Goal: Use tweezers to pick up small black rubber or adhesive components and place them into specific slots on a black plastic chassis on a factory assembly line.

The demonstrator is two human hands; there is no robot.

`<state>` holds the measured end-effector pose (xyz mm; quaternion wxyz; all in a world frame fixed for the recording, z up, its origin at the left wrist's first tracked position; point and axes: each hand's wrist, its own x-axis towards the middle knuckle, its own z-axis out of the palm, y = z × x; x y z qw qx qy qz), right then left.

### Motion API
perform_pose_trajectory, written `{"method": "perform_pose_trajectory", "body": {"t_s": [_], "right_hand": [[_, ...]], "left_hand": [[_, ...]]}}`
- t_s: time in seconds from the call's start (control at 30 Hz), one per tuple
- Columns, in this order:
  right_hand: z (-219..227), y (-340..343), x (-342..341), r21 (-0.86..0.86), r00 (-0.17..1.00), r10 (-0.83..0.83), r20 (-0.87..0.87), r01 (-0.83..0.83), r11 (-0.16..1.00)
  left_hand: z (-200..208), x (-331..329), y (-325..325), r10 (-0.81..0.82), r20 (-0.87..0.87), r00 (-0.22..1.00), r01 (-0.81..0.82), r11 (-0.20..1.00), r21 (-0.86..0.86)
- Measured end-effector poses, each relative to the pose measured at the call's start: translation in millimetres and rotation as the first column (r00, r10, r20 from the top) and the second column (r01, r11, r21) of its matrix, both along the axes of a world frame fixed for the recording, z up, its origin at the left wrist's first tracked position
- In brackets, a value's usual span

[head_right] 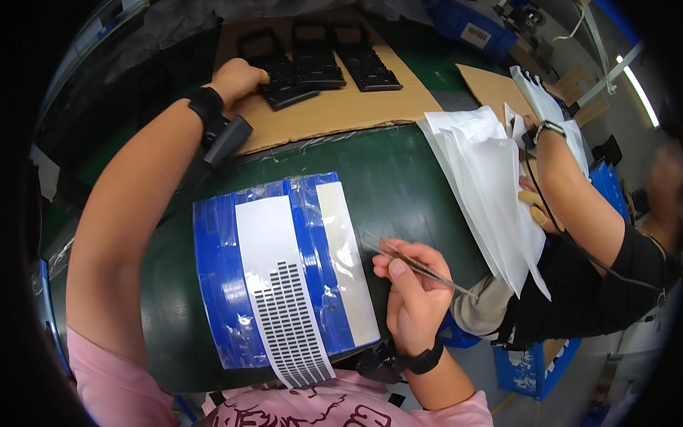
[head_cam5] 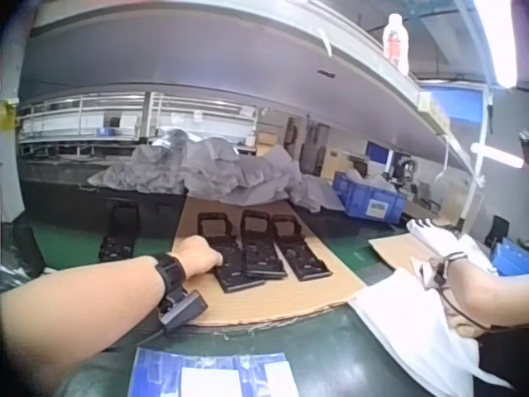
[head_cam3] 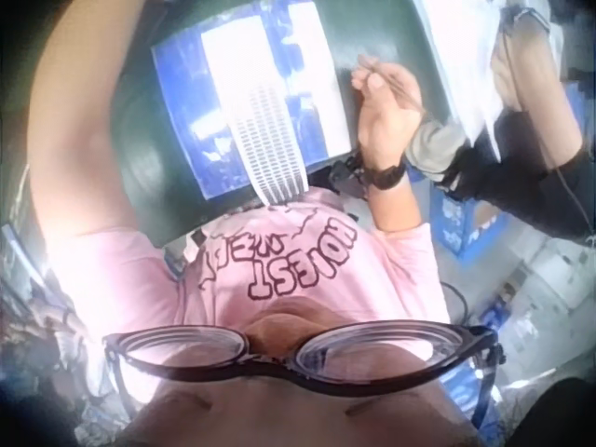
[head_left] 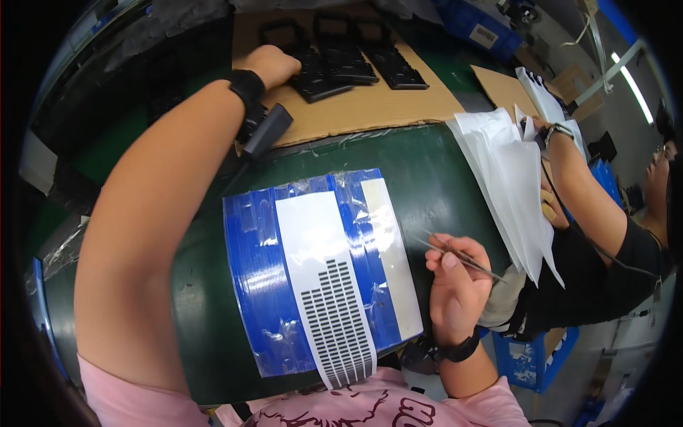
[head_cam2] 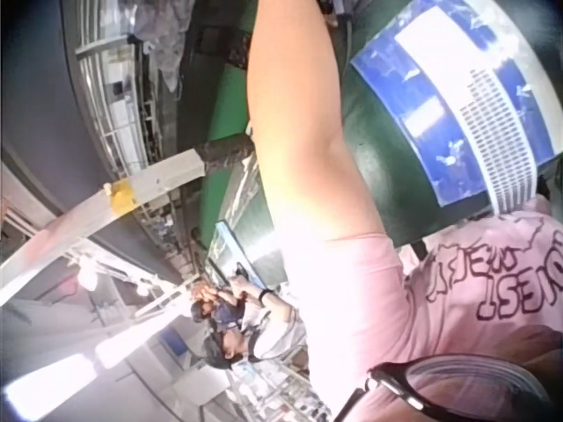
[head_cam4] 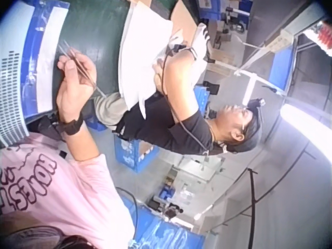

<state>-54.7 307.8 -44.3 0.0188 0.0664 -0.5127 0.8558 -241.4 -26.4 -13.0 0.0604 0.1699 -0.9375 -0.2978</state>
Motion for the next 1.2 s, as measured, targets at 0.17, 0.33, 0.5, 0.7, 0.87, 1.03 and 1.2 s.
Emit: {"method": "perform_pose_trajectory", "body": {"t_s": [0.17,0.33,0.5,0.7,0.87,1.03,1.2], "right_hand": [[10.2,0.4,11.1,0.18,0.997,0.071,-0.035,-0.064,0.982],[41.4,-30.1,30.2,0.28,0.972,0.235,0.007,-0.228,0.933],[36.1,-46.7,20.8,0.329,0.967,0.249,0.049,-0.251,0.91],[19.3,-52.3,17.7,0.269,0.951,0.28,0.128,-0.305,0.913],[16.8,-52.6,13.5,0.288,0.93,0.306,0.204,-0.355,0.889],[16.4,-53.7,15.4,0.318,0.934,0.279,0.223,-0.34,0.885],[18.5,-51.4,12.5,0.33,0.935,0.266,0.236,-0.334,0.883]], "left_hand": [[28.0,50.8,-30.7,0.095,-0.238,0.967,0.048,0.846,0.531],[67.6,163.0,-5.4,0.219,-0.286,0.933,0.135,0.524,0.841],[50.8,268.4,36.8,0.303,-0.237,0.923,0.17,0.23,0.958],[23.2,326.5,83.0,0.295,0.058,0.954,-0.031,-0.096,0.995],[16.4,310.4,76.5,0.259,-0.097,0.961,0.117,-0.065,0.991],[11.2,311.0,73.4,0.243,-0.109,0.964,0.129,-0.071,0.989],[13.7,352.9,72.9,0.342,-0.027,0.939,0.054,-0.069,0.996]]}}
